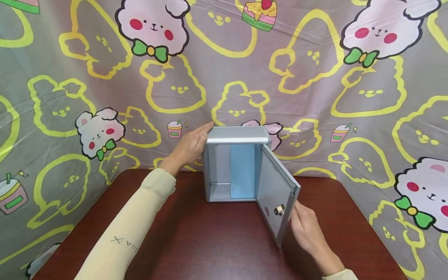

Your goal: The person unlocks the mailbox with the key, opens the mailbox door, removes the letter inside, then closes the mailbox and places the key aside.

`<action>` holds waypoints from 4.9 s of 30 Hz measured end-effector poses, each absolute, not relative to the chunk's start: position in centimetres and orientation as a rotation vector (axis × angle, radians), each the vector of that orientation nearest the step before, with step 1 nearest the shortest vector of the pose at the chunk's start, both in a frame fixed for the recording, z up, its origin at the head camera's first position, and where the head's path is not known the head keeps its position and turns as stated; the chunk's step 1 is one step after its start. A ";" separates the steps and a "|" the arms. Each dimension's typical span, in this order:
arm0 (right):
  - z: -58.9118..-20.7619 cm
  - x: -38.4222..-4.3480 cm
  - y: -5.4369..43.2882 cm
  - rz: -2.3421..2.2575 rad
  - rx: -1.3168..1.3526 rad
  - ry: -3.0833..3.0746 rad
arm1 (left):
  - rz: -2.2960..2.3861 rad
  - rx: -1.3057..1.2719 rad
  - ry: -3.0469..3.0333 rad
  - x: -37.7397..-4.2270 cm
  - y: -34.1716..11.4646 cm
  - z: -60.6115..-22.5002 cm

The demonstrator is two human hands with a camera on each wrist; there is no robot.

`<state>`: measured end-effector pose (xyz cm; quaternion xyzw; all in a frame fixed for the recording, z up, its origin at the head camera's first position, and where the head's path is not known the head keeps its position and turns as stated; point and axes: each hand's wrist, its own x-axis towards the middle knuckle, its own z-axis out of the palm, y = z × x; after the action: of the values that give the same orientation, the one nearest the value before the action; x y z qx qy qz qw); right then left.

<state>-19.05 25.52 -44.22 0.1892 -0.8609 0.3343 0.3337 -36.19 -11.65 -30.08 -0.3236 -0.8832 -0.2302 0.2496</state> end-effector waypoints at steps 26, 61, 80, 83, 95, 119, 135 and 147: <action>-44.4 -20.3 27.7 0.981 0.404 -2.223 | -0.634 -0.878 -2.418 -36.5 -11.6 -30.2; -44.3 -21.5 30.3 1.149 0.342 -2.315 | -0.643 -0.876 -2.443 -36.7 -11.7 -29.9; -44.3 -21.4 30.2 1.137 0.355 -2.313 | -0.747 -0.811 -2.482 -36.3 -11.6 -30.1; -44.3 -21.5 30.1 1.131 0.356 -2.320 | -0.760 -0.794 -2.493 -36.1 -11.8 -30.2; -44.3 -21.4 30.4 1.123 0.327 -2.337 | -0.818 -0.552 -2.300 -32.8 -11.6 -31.9; -44.2 -21.3 30.9 1.114 0.365 -2.352 | -1.032 -0.842 -2.124 -28.0 -7.0 -36.6; -44.2 -21.7 31.0 1.132 0.351 -2.346 | -1.377 -0.769 -2.321 -29.5 -4.0 -38.4; -44.1 -21.9 31.0 1.146 0.338 -2.356 | -1.573 -0.477 -2.368 -31.7 -2.5 -40.2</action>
<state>-21.91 31.00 -44.09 0.1239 -0.8641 0.4204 0.2475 -31.70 -2.48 -40.24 -0.1642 -0.8145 -0.5412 0.1291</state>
